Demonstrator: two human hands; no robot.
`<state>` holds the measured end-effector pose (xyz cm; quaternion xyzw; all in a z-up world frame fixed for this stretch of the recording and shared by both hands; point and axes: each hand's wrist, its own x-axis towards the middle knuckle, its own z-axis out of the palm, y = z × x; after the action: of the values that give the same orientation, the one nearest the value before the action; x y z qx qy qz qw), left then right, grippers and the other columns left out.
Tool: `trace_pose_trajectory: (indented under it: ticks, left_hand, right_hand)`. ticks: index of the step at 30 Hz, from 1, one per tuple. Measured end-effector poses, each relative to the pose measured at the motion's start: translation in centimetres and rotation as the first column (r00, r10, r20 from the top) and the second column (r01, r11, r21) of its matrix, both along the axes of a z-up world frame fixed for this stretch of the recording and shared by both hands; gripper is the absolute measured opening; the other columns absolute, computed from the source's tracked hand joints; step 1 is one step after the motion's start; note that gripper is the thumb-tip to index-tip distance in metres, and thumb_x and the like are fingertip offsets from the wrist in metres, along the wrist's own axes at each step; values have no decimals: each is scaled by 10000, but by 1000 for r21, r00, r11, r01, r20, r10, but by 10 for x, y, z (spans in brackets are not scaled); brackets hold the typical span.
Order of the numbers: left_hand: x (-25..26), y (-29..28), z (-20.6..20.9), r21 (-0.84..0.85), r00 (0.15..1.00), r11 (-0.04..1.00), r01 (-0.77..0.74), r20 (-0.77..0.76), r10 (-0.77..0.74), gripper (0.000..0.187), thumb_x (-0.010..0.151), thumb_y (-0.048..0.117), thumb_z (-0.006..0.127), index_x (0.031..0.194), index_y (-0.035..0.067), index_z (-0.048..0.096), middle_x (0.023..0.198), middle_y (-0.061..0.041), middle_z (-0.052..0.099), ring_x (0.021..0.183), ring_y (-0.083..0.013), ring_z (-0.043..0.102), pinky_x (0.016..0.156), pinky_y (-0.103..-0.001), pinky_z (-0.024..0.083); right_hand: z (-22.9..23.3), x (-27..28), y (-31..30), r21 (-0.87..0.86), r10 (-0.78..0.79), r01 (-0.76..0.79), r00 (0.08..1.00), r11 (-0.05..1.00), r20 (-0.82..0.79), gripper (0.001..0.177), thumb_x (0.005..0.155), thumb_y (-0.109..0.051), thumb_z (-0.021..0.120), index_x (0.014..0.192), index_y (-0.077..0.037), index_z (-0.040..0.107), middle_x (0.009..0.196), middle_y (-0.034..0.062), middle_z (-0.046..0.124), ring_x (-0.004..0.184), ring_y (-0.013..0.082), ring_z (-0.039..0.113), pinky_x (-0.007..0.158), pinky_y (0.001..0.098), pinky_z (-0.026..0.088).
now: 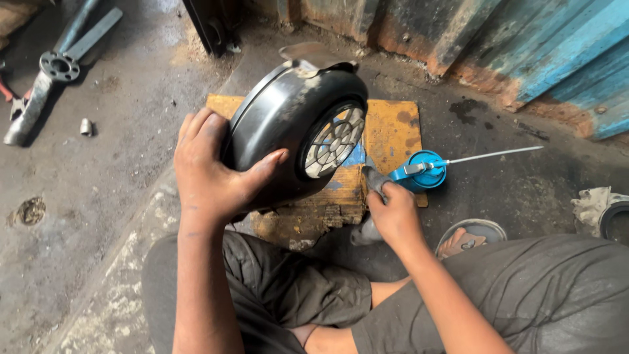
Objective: The person sits on the floor and scrubs a black mechanical housing with a grey cloth. They repeatedly dip the cloth into a blue oil can to apply liquid and continue scrubbing the object's surface and interior grate.
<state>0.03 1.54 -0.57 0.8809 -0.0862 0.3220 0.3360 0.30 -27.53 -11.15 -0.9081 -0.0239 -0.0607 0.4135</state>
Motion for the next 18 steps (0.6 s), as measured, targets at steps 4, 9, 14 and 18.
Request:
trace_pose_trajectory:
  ticks: [4, 9, 14, 18]
  left_hand:
    - [-3, 4, -4, 2, 1000, 1000, -28, -11, 28, 627, 712, 457, 936, 944, -21, 605, 989, -150, 597, 962, -346, 575, 867, -439, 491]
    - [-3, -6, 2, 0, 999, 1000, -11, -47, 11, 633, 662, 482, 934, 848, -5, 575, 906, -138, 579, 868, -324, 573, 785, -433, 481]
    - [-2, -25, 10, -28, 999, 999, -36, -40, 35, 664, 665, 483, 951, 808, -4, 522, 857, -134, 523, 811, -305, 538, 736, -424, 454]
    - [-6, -36, 6, -170, 998, 985, -22, 52, 32, 636, 670, 404, 972, 846, -3, 517, 867, -112, 495, 816, -282, 517, 743, -396, 442]
  right_hand:
    - [-2, -7, 12, 15, 106, -108, 988, 994, 116, 178, 838, -108, 669, 813, 68, 664, 878, 204, 714, 704, 333, 707, 658, 404, 543]
    - [12, -10, 33, -341, 239, -146, 938, 929, 250, 209, 804, -180, 725, 830, 27, 728, 1066, 225, 731, 780, 403, 703, 719, 456, 564]
    - [33, -14, 35, -455, 118, 12, 959, 891, 256, 216, 808, -177, 734, 858, 33, 732, 1066, 215, 737, 734, 404, 702, 692, 485, 551]
    - [44, -9, 17, -154, 62, -29, 976, 988, 211, 185, 875, -105, 686, 996, 31, 720, 901, 184, 714, 737, 340, 701, 678, 423, 544]
